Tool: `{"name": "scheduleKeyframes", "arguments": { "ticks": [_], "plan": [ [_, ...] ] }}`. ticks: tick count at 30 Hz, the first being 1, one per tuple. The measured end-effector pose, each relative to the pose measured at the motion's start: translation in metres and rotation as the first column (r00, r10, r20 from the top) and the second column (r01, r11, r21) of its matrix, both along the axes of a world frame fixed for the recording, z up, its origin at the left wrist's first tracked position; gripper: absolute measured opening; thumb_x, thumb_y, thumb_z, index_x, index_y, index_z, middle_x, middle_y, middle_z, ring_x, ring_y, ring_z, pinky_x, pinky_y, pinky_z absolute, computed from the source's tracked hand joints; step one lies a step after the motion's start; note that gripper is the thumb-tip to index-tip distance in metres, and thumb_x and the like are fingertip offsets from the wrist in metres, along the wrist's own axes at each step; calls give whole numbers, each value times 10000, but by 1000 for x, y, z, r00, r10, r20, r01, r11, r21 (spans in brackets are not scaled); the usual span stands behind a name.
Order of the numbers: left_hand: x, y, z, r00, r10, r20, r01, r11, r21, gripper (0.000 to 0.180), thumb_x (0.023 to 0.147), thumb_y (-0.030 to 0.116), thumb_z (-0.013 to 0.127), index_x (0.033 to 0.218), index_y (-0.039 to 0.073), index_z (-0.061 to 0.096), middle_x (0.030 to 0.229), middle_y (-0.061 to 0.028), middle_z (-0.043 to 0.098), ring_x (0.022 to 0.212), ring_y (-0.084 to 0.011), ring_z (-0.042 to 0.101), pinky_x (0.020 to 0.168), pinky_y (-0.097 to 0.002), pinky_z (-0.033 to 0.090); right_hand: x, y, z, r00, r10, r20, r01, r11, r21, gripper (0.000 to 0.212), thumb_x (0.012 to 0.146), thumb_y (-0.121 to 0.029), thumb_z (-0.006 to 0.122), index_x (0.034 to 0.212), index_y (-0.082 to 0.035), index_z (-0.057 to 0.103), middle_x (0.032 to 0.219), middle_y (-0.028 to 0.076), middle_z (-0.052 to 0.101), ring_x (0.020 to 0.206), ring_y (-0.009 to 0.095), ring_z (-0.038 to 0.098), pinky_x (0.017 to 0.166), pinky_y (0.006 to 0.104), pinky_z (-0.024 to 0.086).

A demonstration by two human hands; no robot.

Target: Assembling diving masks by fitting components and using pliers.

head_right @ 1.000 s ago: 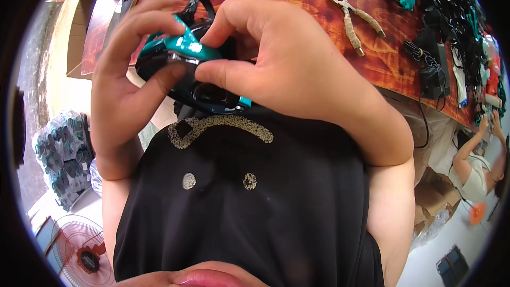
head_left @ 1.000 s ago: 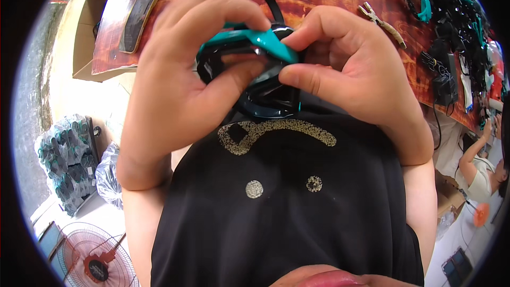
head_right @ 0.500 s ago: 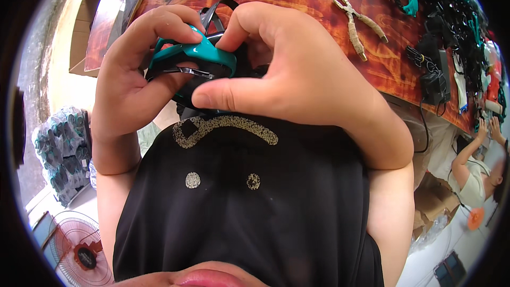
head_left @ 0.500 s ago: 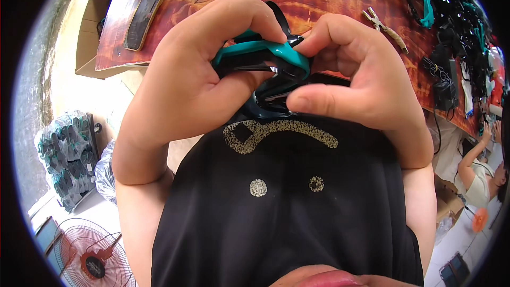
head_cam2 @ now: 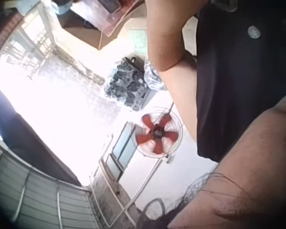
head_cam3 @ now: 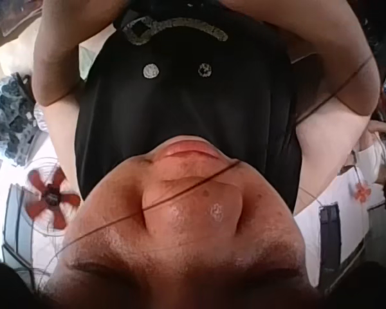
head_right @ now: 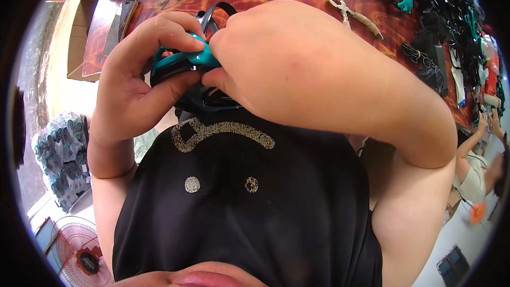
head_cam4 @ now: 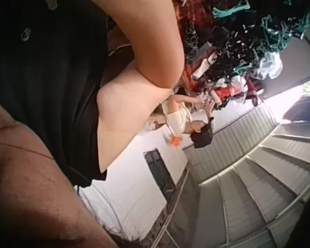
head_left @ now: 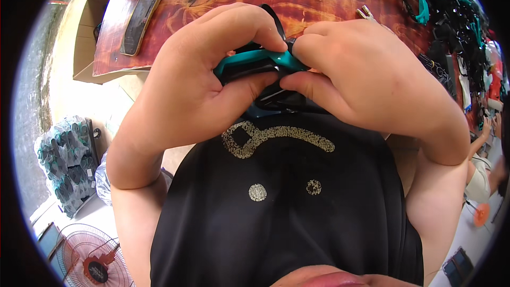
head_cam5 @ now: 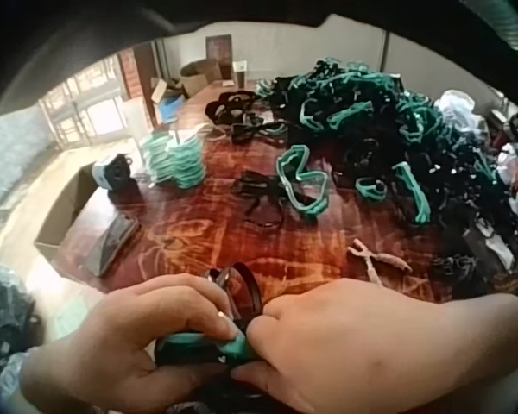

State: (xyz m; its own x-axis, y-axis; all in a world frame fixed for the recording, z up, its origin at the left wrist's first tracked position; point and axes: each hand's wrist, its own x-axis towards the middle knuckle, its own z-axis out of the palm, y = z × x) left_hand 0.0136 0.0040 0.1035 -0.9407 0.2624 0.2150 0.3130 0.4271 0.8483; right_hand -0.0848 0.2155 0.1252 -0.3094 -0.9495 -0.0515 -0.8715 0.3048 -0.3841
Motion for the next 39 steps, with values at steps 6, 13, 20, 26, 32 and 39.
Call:
{"name": "scheduleKeyframes", "arguments": {
  "ticks": [6, 13, 20, 26, 32, 39],
  "plan": [
    [-2, -3, 2, 1000, -9, 11, 10, 1000, -29, 342, 780, -111, 714, 1080, 17, 611, 1161, -105, 604, 1069, -182, 585, 943, -301, 453, -8, -7, -1, 997, 78, -28, -78, 997, -29, 266, 853, -257, 718, 810, -20, 605, 743, 135, 587, 709, 367, 595, 611, 455, 448],
    [-8, -12, 6, 998, -5, 59, 5, 1000, -3, 251, 868, 17, 710, 1099, 1, 614, 1129, -105, 617, 1058, -192, 586, 932, -317, 455, -8, -9, -11, 995, 43, -90, -60, 980, -192, 238, 871, -234, 709, 808, -28, 608, 735, 129, 586, 684, 366, 592, 584, 445, 448],
    [-13, -7, -5, 983, 37, -182, -54, 994, -91, 219, 923, 157, 711, 1037, -18, 645, 1029, -121, 630, 977, -235, 595, 875, -329, 467, 0, -6, -28, 999, -49, -5, 43, 905, -423, 238, 878, -235, 713, 839, -33, 593, 739, 115, 562, 645, 337, 574, 551, 427, 423],
    [-17, -8, -2, 992, 62, -112, -65, 998, -18, 164, 929, 115, 687, 1038, 1, 640, 976, -95, 623, 870, -194, 620, 784, -315, 496, 1, -5, -42, 981, -124, 146, 175, 889, -423, 266, 905, -287, 665, 835, -41, 592, 787, 131, 616, 743, 343, 627, 628, 447, 491],
    [-21, 2, -11, 976, 211, 50, -215, 970, 110, 147, 966, 102, 659, 1080, 18, 622, 982, -25, 599, 883, -96, 607, 765, -255, 501, -1, -9, -54, 964, -204, 172, 264, 828, -495, 303, 902, -333, 665, 839, -38, 628, 824, 140, 644, 831, 360, 642, 713, 468, 508],
    [-52, -25, -14, 994, 22, 105, -39, 985, 166, 159, 928, 127, 709, 1028, 16, 656, 1005, -36, 653, 949, -106, 598, 845, -262, 472, -83, 101, -99, 766, -458, -451, 448, 883, -137, 697, 686, -655, 783, 864, 5, 645, 987, 173, 616, 999, 362, 579, 907, 452, 474]
  ]
}}
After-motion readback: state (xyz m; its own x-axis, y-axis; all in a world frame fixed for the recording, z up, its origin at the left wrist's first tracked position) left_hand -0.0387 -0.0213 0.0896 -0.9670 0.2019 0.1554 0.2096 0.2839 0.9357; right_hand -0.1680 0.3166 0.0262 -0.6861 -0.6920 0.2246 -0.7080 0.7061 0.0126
